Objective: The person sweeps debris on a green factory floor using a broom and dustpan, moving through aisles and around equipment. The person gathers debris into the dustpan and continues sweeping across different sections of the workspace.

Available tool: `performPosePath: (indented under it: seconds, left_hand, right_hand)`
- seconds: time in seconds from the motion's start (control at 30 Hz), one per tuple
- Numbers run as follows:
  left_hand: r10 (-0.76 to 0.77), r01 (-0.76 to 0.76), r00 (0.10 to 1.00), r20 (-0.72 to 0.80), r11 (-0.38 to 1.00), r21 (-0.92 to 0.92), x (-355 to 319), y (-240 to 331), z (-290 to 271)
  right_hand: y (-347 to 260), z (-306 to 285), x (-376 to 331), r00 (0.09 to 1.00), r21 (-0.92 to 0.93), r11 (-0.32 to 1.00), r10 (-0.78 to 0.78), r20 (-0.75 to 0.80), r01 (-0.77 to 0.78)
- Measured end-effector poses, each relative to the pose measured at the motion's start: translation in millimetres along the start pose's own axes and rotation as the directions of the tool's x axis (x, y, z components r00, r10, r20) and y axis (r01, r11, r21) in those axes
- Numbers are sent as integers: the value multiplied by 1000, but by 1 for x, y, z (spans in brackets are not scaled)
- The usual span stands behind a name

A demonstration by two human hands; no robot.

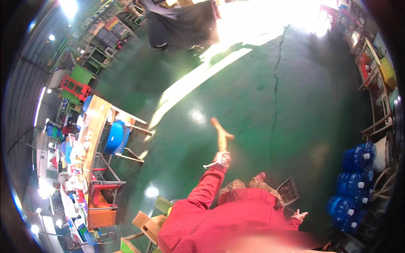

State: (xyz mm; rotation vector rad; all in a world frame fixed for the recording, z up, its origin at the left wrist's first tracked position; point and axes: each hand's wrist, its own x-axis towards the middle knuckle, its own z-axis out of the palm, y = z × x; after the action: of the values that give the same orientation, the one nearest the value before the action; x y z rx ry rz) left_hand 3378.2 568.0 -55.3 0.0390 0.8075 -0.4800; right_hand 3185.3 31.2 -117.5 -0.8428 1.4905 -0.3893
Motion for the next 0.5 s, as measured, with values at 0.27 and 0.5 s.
performPosePath:
  seconds: [0.27,0.5]
  left_hand:
    - [576,-498,812,88,608,619,89,17,-17]
    - [448,-118,821,-354,740,663,224,-36,110]
  right_hand:
    - [-139,126,58,895,81,966,-195,-402,247]
    - [-190,159,105,807,199,955,-65,-587,221]
